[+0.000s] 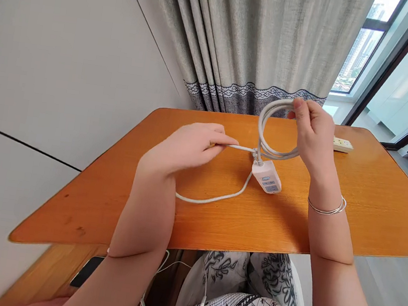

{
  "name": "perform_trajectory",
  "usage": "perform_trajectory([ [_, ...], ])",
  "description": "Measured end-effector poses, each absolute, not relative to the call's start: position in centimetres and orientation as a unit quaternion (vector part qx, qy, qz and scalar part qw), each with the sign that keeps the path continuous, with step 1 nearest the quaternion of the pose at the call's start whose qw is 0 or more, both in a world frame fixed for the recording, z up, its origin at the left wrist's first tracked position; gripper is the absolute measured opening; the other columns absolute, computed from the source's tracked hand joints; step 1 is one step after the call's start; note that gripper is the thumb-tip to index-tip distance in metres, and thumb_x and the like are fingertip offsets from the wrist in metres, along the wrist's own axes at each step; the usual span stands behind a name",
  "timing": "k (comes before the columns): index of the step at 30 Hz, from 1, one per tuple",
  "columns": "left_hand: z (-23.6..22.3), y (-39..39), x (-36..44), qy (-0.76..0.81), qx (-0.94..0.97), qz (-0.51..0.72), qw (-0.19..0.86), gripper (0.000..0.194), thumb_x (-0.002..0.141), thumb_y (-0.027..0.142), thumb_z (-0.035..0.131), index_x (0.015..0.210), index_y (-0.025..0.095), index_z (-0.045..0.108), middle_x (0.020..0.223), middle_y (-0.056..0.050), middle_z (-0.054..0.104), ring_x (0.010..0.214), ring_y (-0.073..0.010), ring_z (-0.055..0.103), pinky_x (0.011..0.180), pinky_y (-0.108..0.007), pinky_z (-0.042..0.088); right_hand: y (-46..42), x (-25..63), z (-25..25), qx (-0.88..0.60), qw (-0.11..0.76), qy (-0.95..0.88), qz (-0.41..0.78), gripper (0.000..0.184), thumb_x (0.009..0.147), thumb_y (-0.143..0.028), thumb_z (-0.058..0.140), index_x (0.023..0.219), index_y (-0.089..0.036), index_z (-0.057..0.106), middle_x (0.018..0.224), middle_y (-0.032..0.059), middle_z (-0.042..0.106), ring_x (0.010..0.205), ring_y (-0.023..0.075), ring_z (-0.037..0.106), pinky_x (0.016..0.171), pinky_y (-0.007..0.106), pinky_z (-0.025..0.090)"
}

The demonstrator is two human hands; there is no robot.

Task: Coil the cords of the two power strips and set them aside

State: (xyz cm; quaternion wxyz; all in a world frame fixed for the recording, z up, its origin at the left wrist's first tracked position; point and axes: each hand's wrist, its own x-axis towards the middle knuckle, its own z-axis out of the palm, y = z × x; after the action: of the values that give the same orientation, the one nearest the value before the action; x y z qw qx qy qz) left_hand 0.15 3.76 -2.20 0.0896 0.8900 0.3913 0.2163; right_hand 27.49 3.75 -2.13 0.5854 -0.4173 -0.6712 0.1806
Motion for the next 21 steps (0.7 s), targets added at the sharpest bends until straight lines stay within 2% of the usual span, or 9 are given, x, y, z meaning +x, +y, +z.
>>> perform_trajectory([
  [3, -2.0, 3.3, 0.3, 0.379, 0.88, 0.284, -0.026, 0.04, 0.091, 0.015, 0.048, 0.103, 0.028, 0.084, 0.084, -0.006, 0.067, 0.085, -0.0223, 0.061, 0.095, -0.045, 0.045, 3.2, 26.9, -2.0, -0.419, 0.582, -0.677, 0.162, 0.052, 0.096, -0.068, 0.06, 0.076, -0.021, 0.064, 0.058, -0.0042, 0.036, 0.053, 0.0114, 0.035, 0.05, 0.029, 0.028],
  [7, -2.2, 4.3, 0.4, 0.3, 0.857, 0.401, -0.123, 0.034, 0.089, 0.012, 0.052, 0.082, 0.028, 0.081, 0.114, -0.006, 0.073, 0.106, -0.0258, 0.06, 0.116, -0.06, 0.031, 2.7, 26.1, -1.8, -0.384, 0.548, -0.712, 0.212, 0.056, 0.094, -0.073, 0.058, 0.075, -0.02, 0.064, 0.057, -0.0046, 0.037, 0.052, 0.0104, 0.035, 0.049, 0.027, 0.027],
  [9, -2.3, 4.8, 0.4, 0.262, 0.844, 0.448, -0.134, 0.035, 0.092, 0.012, 0.051, 0.072, 0.028, 0.076, 0.125, -0.003, 0.073, 0.119, -0.0278, 0.058, 0.124, -0.065, 0.017, 2.4, 25.6, -1.7, -0.367, 0.524, -0.732, 0.232, 0.058, 0.093, -0.075, 0.059, 0.074, -0.02, 0.063, 0.057, -0.0044, 0.039, 0.053, 0.0102, 0.037, 0.049, 0.027, 0.028],
  [12, -2.6, 4.8, 0.8, 0.218, 0.838, 0.493, -0.083, 0.043, 0.098, 0.017, 0.048, 0.063, 0.026, 0.07, 0.132, 0.001, 0.071, 0.134, -0.026, 0.053, 0.131, -0.062, 0.003, 2.0, 24.8, -1.9, -0.345, 0.494, -0.755, 0.26, 0.059, 0.093, -0.075, 0.057, 0.074, -0.02, 0.063, 0.057, -0.0043, 0.04, 0.054, 0.0103, 0.038, 0.05, 0.026, 0.031],
  [15, -3.1, 4.8, 1.3, 0.152, 0.825, 0.544, 0.018, 0.048, 0.103, 0.022, 0.047, 0.059, 0.024, 0.066, 0.139, 0.003, 0.068, 0.137, -0.0203, 0.054, 0.135, -0.054, 0.007, 1.8, 24.0, -2.2, -0.326, 0.49, -0.759, 0.278, 0.06, 0.096, -0.075, 0.052, 0.074, -0.021, 0.062, 0.06, -0.0028, 0.044, 0.057, 0.0118, 0.043, 0.055, 0.027, 0.039],
  [17, -3.4, 4.8, 1.8, 0.145, 0.798, 0.578, 0.09, 0.051, 0.104, 0.033, 0.053, 0.055, 0.021, 0.059, 0.143, 0.003, 0.065, 0.141, -0.02, 0.053, 0.134, -0.049, 0.019, 1.6, 23.4, -2.4, -0.31, 0.501, -0.766, 0.256, 0.06, 0.097, -0.074, 0.05, 0.072, -0.021, 0.061, 0.07, 0.0013, 0.054, 0.068, 0.0153, 0.054, 0.066, 0.031, 0.049],
  [19, -3.7, 4.7, 2.5, 0.143, 0.766, 0.607, 0.158, 0.055, 0.1, 0.044, 0.059, 0.052, 0.019, 0.048, 0.146, 0.003, 0.063, 0.144, -0.0219, 0.052, 0.13, -0.047, 0.031, 1.4, 22.8, -2.5, -0.292, 0.513, -0.779, 0.213, 0.059, 0.099, -0.073, 0.047, 0.071, -0.022, 0.061, 0.092, 0.0073, 0.064, 0.095, 0.0212, 0.063, 0.088, 0.039, 0.054],
  [21, -3.8, 4.2, 3.3, 0.13, 0.741, 0.622, 0.216, 0.053, 0.097, 0.046, 0.062, 0.056, 0.018, 0.041, 0.147, 0.004, 0.062, 0.147, -0.023, 0.05, 0.126, -0.049, 0.038, 1.2, 22.2, -2.5, -0.279, 0.514, -0.79, 0.183, 0.059, 0.101, -0.071, 0.045, 0.071, -0.023, 0.061, 0.116, 0.0103, 0.066, 0.123, 0.0264, 0.059, 0.107, 0.047, 0.049],
])
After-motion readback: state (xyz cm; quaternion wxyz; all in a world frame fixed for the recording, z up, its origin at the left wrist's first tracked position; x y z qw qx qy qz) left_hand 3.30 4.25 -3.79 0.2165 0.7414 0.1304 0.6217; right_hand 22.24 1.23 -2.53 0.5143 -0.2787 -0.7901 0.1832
